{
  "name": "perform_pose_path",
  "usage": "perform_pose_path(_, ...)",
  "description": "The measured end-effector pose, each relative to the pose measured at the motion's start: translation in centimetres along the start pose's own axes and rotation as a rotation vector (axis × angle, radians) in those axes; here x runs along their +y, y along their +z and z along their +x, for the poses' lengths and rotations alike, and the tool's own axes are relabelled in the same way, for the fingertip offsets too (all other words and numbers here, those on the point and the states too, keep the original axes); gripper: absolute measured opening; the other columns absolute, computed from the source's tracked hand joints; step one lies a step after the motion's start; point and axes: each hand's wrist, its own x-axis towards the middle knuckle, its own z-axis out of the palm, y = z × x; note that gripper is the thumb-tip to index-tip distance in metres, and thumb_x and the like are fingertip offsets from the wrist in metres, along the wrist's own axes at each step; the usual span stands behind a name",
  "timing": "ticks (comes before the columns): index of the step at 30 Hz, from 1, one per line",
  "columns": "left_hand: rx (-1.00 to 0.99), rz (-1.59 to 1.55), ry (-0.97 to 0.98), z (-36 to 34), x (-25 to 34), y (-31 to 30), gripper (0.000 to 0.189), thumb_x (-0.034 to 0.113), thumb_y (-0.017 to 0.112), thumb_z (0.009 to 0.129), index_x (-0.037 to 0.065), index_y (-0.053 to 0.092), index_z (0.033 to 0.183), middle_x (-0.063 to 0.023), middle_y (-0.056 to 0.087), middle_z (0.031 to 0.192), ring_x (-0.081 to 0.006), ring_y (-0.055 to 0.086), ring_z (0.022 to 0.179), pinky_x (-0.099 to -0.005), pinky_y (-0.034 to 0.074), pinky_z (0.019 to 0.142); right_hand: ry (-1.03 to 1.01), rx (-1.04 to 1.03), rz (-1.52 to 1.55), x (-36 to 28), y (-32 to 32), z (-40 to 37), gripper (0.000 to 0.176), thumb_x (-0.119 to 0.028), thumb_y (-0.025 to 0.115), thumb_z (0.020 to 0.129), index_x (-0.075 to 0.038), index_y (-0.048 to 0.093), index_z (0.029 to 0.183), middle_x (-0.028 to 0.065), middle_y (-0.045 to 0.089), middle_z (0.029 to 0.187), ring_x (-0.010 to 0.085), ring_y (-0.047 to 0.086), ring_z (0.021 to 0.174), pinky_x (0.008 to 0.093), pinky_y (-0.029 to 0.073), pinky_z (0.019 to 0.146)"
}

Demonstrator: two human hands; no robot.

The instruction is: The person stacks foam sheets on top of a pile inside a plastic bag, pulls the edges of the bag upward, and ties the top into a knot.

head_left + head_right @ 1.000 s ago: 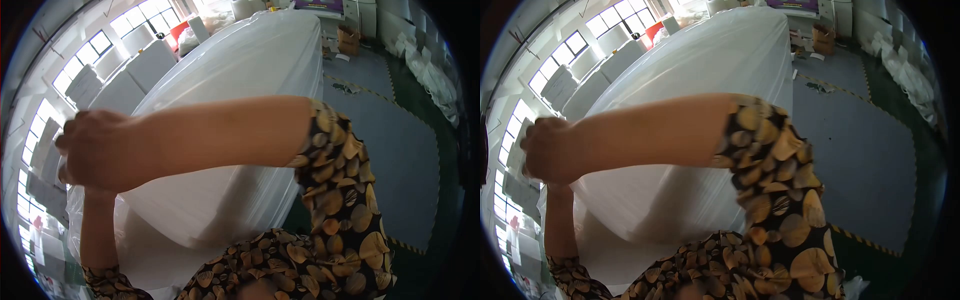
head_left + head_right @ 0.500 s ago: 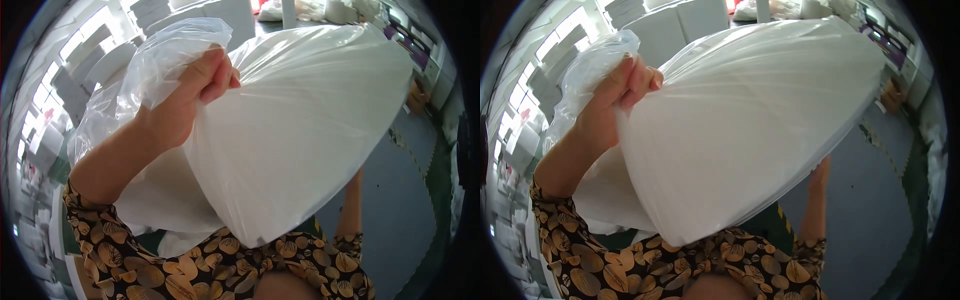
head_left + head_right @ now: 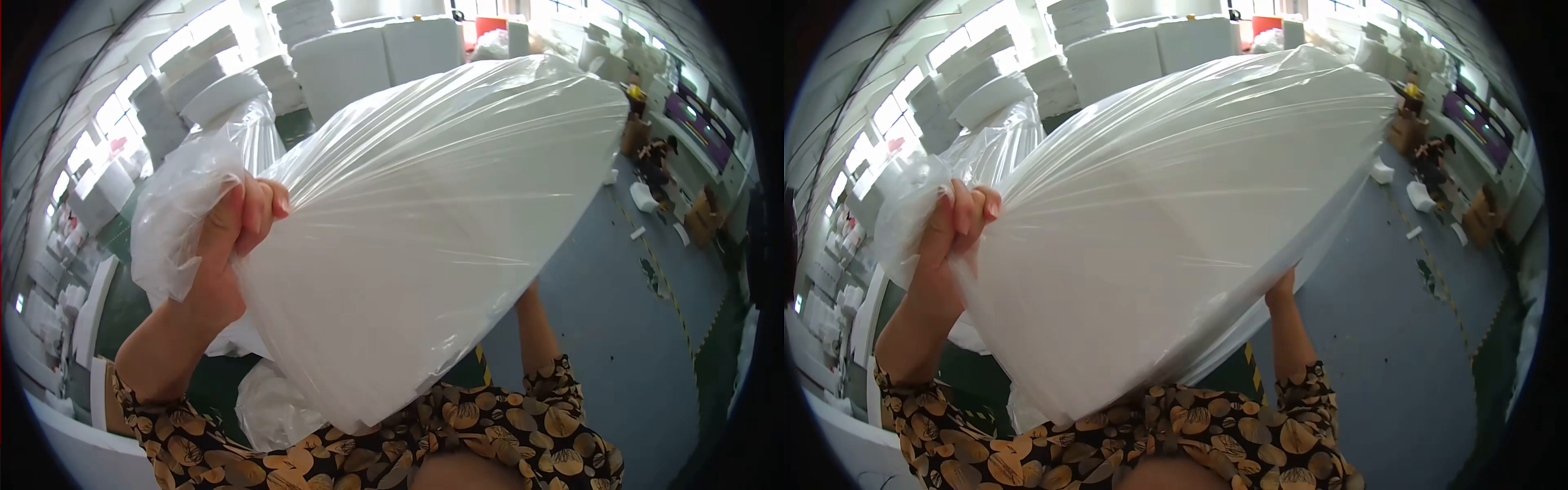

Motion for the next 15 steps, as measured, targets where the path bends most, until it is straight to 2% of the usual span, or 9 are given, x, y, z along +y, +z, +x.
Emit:
perform_pose_path(2, 0.103, 0.040, -0.051, -0.2, 1.0, 0.1, 0.037, 0.032, 0.033, 0.102, 0.012, 0.042, 0.072, 0.0030, 0.033, 0.064, -0.0133, 0.039, 0.074, -0.0291, 0.036, 0.082, 0.004, -0.043, 0.023, 1.3, 1.3, 2.7, 0.063, -0.052, 0.030, 0.097, -0.012, 0.024, 0.144, 0.0110, 0.042, 0.138, 0.0266, 0.041, 0.126, 0.0407, 0.033, 0.106)
perform_pose_path(4, 0.171, 0.068, -0.075, -1.5, 0.2, 2.0, 0.038, 0.031, 0.033, 0.102, 0.012, 0.042, 0.071, 0.0030, 0.033, 0.064, -0.0131, 0.039, 0.072, -0.0294, 0.037, 0.082, 0.159, -0.115, -0.023, 3.3, 0.8, 5.3, 0.068, -0.060, 0.025, 0.095, -0.015, 0.018, 0.146, 0.0094, 0.038, 0.141, 0.0261, 0.039, 0.128, 0.0402, 0.033, 0.106)
perform_pose_path(6, 0.239, 0.082, -0.094, -0.6, -0.3, 3.7, 0.039, 0.031, 0.034, 0.102, 0.011, 0.041, 0.070, 0.0030, 0.033, 0.064, -0.0128, 0.039, 0.070, -0.0298, 0.037, 0.082, 0.189, -0.178, -0.020, 2.9, 2.0, 7.9, 0.070, -0.061, 0.025, 0.094, -0.014, 0.018, 0.146, 0.0111, 0.037, 0.141, 0.0264, 0.038, 0.128, 0.0405, 0.035, 0.105)
perform_pose_path(9, 0.253, 0.209, -0.066, 0.4, -0.6, 5.2, 0.040, 0.028, 0.034, 0.102, 0.009, 0.040, 0.068, 0.0026, 0.033, 0.064, -0.0129, 0.040, 0.069, -0.0303, 0.038, 0.082, 0.247, -0.286, -0.021, 2.7, 6.0, 10.4, 0.072, -0.063, 0.026, 0.093, -0.013, 0.019, 0.145, 0.0130, 0.037, 0.141, 0.0265, 0.039, 0.128, 0.0407, 0.036, 0.103)
perform_pose_path(11, 0.143, 0.158, 0.044, -0.3, -1.6, 5.9, 0.038, 0.025, 0.035, 0.102, 0.008, 0.040, 0.068, 0.0018, 0.035, 0.065, -0.0139, 0.041, 0.070, -0.0306, 0.038, 0.080, 0.259, -0.321, -0.019, 2.9, 8.3, 11.0, 0.072, -0.063, 0.026, 0.093, -0.012, 0.020, 0.144, 0.0132, 0.038, 0.140, 0.0263, 0.040, 0.127, 0.0405, 0.037, 0.103)
perform_pose_path(13, 0.192, 0.153, 0.025, -0.3, -2.2, 6.6, 0.037, 0.024, 0.037, 0.102, 0.008, 0.041, 0.069, 0.0012, 0.037, 0.065, -0.0137, 0.043, 0.072, -0.0298, 0.039, 0.077, 0.267, -0.322, -0.003, 3.3, 9.6, 11.5, 0.072, -0.063, 0.026, 0.093, -0.012, 0.021, 0.144, 0.0134, 0.039, 0.139, 0.0262, 0.041, 0.126, 0.0404, 0.038, 0.102)
perform_pose_path(15, 0.105, 0.230, -0.009, -1.1, -1.7, 6.6, 0.036, 0.028, 0.031, 0.102, 0.011, 0.040, 0.072, 0.0034, 0.033, 0.065, -0.0127, 0.034, 0.067, -0.0305, 0.035, 0.079, 0.289, -0.323, 0.015, 3.9, 10.8, 11.4, 0.072, -0.063, 0.026, 0.093, -0.011, 0.022, 0.143, 0.0137, 0.040, 0.138, 0.0260, 0.041, 0.125, 0.0403, 0.038, 0.102)
